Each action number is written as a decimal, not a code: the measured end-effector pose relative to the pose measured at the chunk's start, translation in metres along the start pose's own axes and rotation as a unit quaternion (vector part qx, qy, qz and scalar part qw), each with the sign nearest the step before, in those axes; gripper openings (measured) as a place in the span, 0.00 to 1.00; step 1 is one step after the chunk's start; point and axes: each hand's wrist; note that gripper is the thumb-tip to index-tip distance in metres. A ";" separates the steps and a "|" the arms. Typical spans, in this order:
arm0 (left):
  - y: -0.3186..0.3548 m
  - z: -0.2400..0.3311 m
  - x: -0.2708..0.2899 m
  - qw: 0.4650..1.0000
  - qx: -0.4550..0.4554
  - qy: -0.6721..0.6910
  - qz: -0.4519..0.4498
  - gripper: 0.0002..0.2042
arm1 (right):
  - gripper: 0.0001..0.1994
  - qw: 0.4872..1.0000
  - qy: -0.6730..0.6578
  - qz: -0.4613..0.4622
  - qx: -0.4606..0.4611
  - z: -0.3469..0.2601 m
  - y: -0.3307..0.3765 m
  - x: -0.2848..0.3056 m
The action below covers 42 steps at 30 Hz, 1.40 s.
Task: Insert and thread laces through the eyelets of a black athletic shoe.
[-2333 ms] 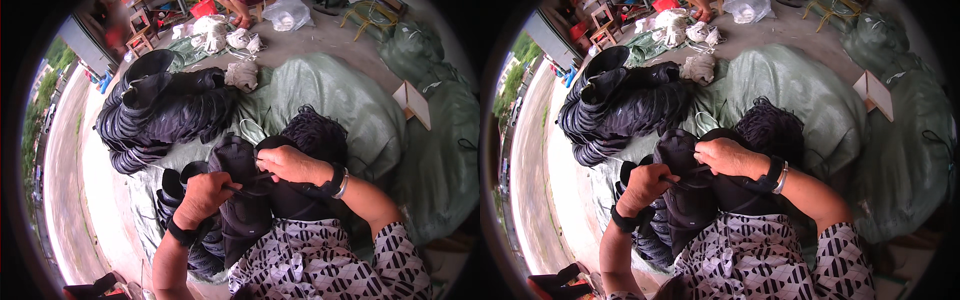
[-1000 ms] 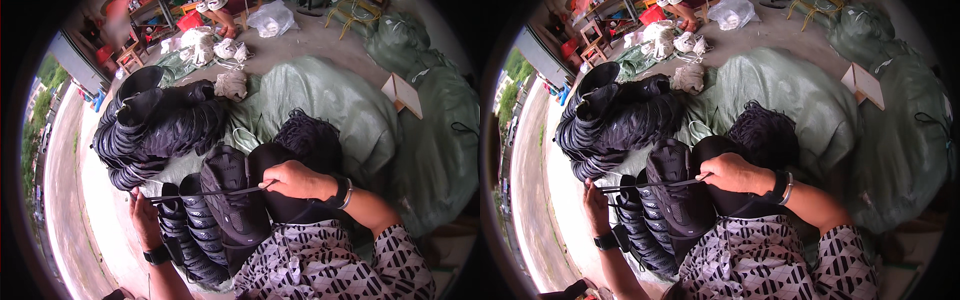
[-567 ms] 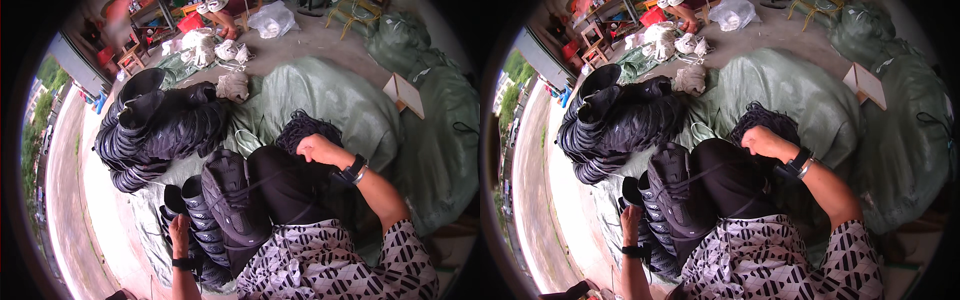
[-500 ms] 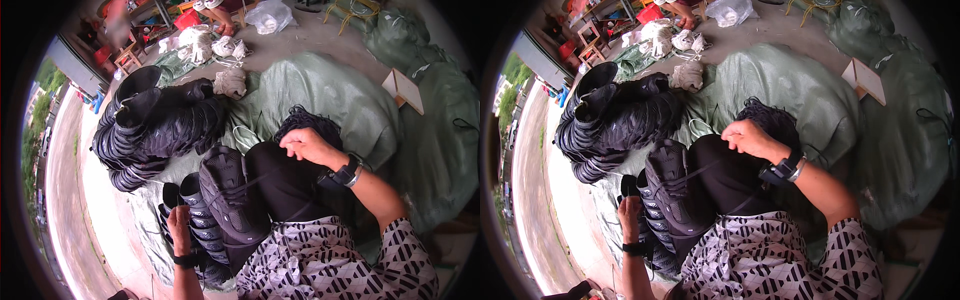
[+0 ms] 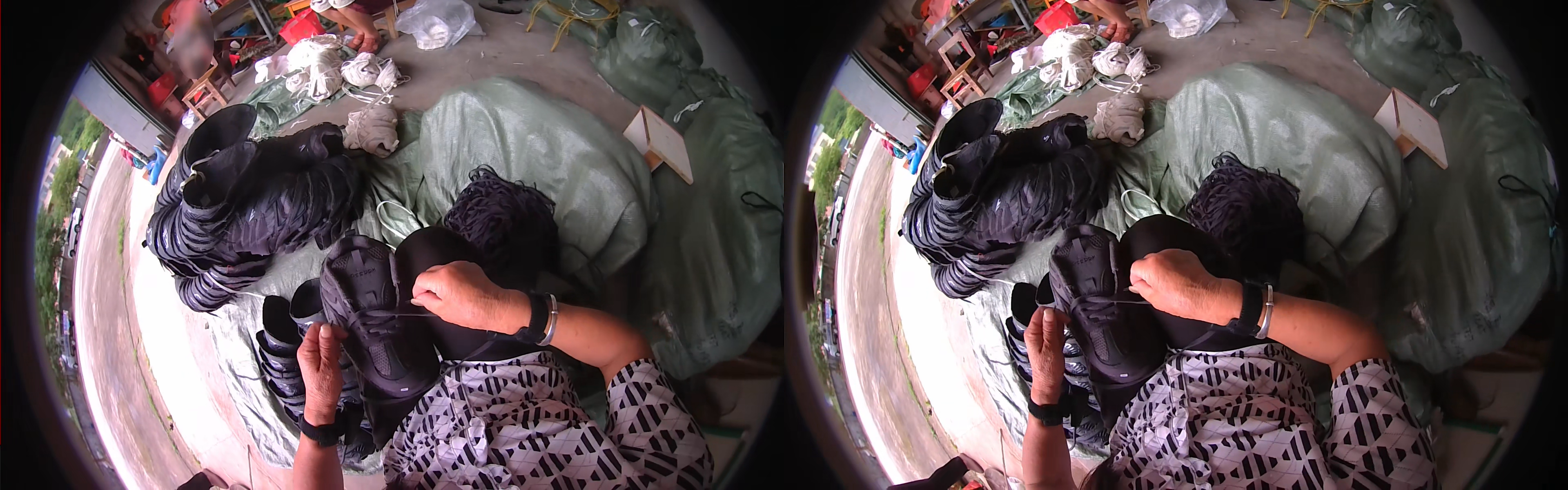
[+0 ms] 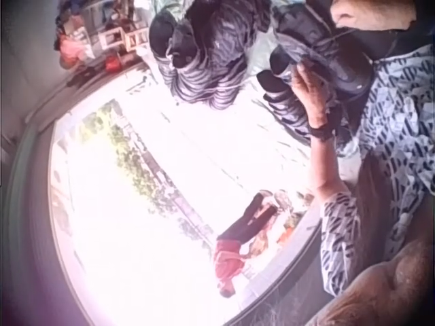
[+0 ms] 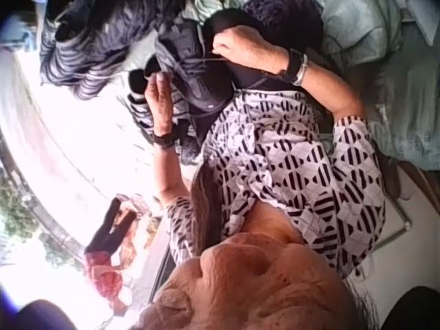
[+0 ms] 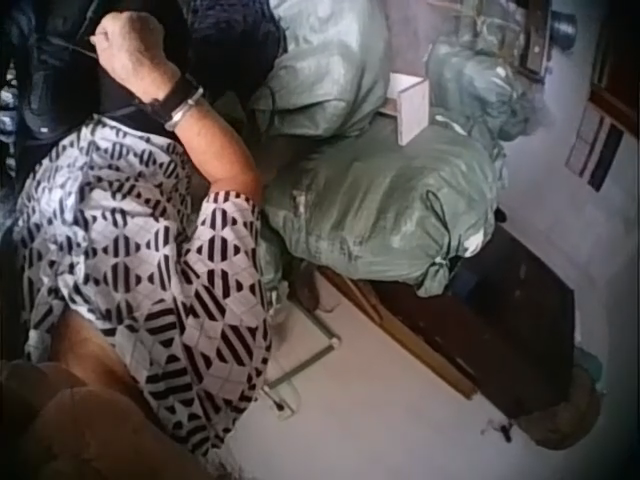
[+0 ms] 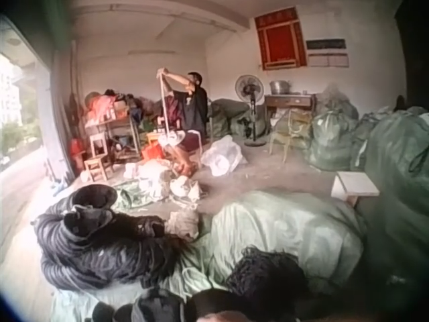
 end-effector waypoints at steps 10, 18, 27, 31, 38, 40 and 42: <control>-0.002 -0.002 -0.002 0.989 -0.019 0.131 0.061 0.10 | 0.07 0.998 -0.045 0.036 -0.027 0.001 -0.005 -0.002; -0.004 -0.001 -0.001 0.998 0.022 0.061 -0.021 0.13 | 0.07 0.989 0.108 -0.001 0.099 -0.006 -0.007 -0.006; -0.021 0.008 -0.002 1.000 -0.007 0.011 -0.018 0.11 | 0.02 0.996 -0.018 -0.051 0.071 0.000 -0.015 0.001; -0.033 0.027 0.000 0.953 -0.158 -0.257 -0.002 0.07 | 0.02 0.989 0.027 -0.076 0.127 -0.001 -0.023 0.009; -0.056 0.080 0.008 0.727 -0.406 -0.548 -0.078 0.09 | 0.04 0.890 0.293 -0.069 0.342 -0.017 -0.041 0.025; -0.061 0.087 0.012 0.706 -0.507 -0.481 -0.118 0.12 | 0.04 0.879 0.307 -0.095 0.352 -0.018 -0.043 0.023; -0.070 0.076 0.016 0.722 -0.489 -0.462 -0.163 0.11 | 0.03 0.889 0.267 -0.150 0.339 -0.020 -0.050 0.025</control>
Point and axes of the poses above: each hand's wrist, its own y-axis away from the middle knuckle, its own x-axis out of the back of the hand, z = x × y
